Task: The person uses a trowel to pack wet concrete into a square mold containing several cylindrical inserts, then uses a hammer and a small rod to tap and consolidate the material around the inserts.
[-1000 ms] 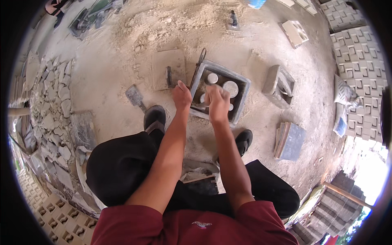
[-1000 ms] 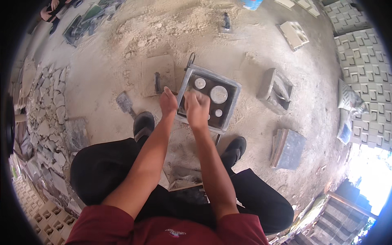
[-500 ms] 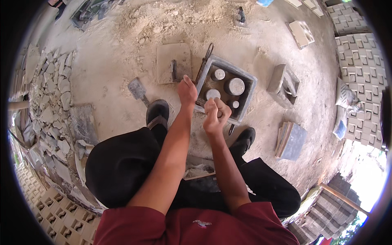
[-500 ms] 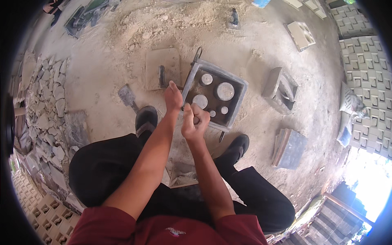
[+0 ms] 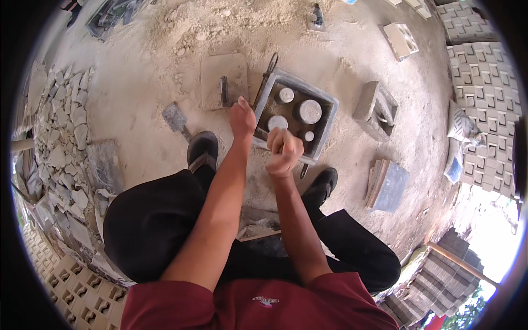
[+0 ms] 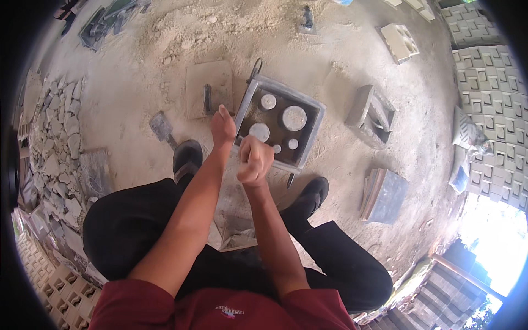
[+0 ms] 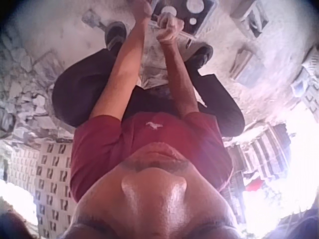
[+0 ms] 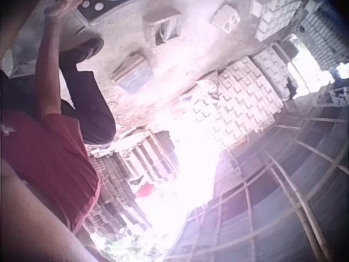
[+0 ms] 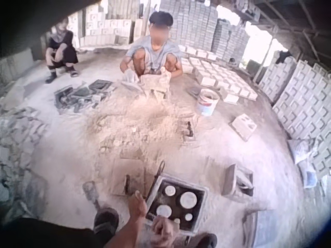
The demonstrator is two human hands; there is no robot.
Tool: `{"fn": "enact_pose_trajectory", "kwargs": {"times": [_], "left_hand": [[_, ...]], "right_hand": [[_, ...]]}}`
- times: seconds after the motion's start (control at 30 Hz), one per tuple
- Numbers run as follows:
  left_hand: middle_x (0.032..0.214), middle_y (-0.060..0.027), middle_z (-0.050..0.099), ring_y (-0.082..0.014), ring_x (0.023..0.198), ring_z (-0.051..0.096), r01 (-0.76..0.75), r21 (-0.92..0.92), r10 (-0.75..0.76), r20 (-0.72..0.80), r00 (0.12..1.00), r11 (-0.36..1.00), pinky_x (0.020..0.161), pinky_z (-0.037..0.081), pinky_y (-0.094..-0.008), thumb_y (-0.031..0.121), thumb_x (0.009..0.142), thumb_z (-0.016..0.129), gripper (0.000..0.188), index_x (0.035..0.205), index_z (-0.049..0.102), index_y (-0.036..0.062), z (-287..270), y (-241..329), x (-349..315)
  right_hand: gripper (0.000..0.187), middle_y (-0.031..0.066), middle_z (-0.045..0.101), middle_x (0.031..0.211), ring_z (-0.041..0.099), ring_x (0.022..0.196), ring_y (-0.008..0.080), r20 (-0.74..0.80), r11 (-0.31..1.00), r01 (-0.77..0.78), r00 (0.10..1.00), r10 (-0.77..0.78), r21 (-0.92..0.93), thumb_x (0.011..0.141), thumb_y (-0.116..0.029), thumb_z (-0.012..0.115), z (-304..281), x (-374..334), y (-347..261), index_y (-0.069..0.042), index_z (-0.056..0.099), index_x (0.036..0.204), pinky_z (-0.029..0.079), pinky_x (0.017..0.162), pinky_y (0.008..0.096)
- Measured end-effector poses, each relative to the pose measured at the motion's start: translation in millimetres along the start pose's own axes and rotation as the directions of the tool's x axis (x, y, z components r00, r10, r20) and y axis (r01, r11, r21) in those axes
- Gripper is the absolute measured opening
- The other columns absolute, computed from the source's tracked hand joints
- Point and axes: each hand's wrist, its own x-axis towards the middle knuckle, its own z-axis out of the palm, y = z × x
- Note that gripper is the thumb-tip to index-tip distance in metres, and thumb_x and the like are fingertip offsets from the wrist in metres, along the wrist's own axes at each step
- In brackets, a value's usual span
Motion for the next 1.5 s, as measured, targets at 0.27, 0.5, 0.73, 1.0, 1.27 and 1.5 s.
{"fn": "enact_pose_trajectory", "kwargs": {"times": [0.27,0.5,0.73,1.0,1.27,1.5], "left_hand": [[0.079,-0.029,0.062,-0.0486,0.083,0.057,-0.008,0.001,0.008,0.072,0.997,1.0,0.074,0.042,-0.0523,0.04,0.099,0.025,0.064,0.076,0.062,-0.0066,3.3,-4.5,-1.5],[0.072,-0.0294,0.06,-0.0496,0.077,0.056,-0.006,0.104,0.001,0.05,0.999,0.995,0.071,0.041,-0.0537,0.038,0.099,0.027,0.063,0.07,0.059,-0.0076,4.6,-9.6,3.9],[0.072,-0.0306,0.059,-0.0491,0.076,0.057,0.002,0.144,-0.01,0.057,0.998,0.99,0.068,0.043,-0.0546,0.034,0.098,0.029,0.06,0.068,0.059,-0.0087,-0.5,0.7,0.6],[0.068,-0.029,0.059,-0.0486,0.07,0.057,-0.147,0.207,0.131,0.092,0.987,0.967,0.064,0.043,-0.0546,0.032,0.098,0.031,0.058,0.066,0.06,-0.0075,-6.1,7.1,-1.4],[0.071,-0.029,0.061,-0.0458,0.072,0.06,-0.14,0.357,0.095,0.14,0.986,0.924,0.066,0.047,-0.0527,0.037,0.099,0.028,0.064,0.066,0.064,-0.0051,-2.9,11.3,-6.6],[0.07,-0.0276,0.062,-0.0457,0.07,0.061,-0.114,0.375,0.077,0.112,0.991,0.92,0.068,0.048,-0.0534,0.041,0.099,0.029,0.067,0.068,0.065,-0.0052,3.2,5.6,-0.5]], "right_hand": [[0.055,0.0041,0.036,0.046,0.032,0.04,0.0149,0.269,0.995,-0.031,0.961,0.055,-0.089,0.096,-0.041,0.028,-22.8,-6.3,2.1,-0.005,0.034,0.055,0.023,0.041,0.0291],[0.052,0.0015,0.032,0.045,0.027,0.041,0.0131,0.107,0.99,-0.068,0.993,0.055,0.12,0.093,-0.04,0.036,-41.3,-9.9,-12.0,-0.009,0.029,0.051,0.024,0.045,0.0312],[0.059,0.0043,0.037,0.045,0.035,0.042,0.0159,0.209,0.991,0.014,0.978,0.013,-0.13,0.096,-0.043,0.028,-55.2,-10.4,-15.1,-0.005,0.033,0.051,0.026,0.041,0.0304],[0.054,0.0038,0.037,0.043,0.034,0.041,0.0172,0.109,0.999,0.018,0.994,-0.014,-0.039,0.094,-0.035,0.035,-65.4,1.1,-12.7,-0.006,0.032,0.049,0.032,0.051,0.0335],[0.049,0.0023,0.034,0.044,0.03,0.041,0.0189,0.253,0.965,0.107,0.966,-0.044,-0.239,0.095,-0.03,0.034,-81.7,-8.4,-6.2,-0.007,0.031,0.051,0.033,0.058,0.0346],[0.048,0.0024,0.035,0.045,0.03,0.041,0.0187,0.29,0.976,0.089,0.957,-0.029,-0.197,0.093,-0.029,0.035,-92.1,-7.0,-12.6,-0.008,0.03,0.05,0.033,0.059,0.0356]]}}
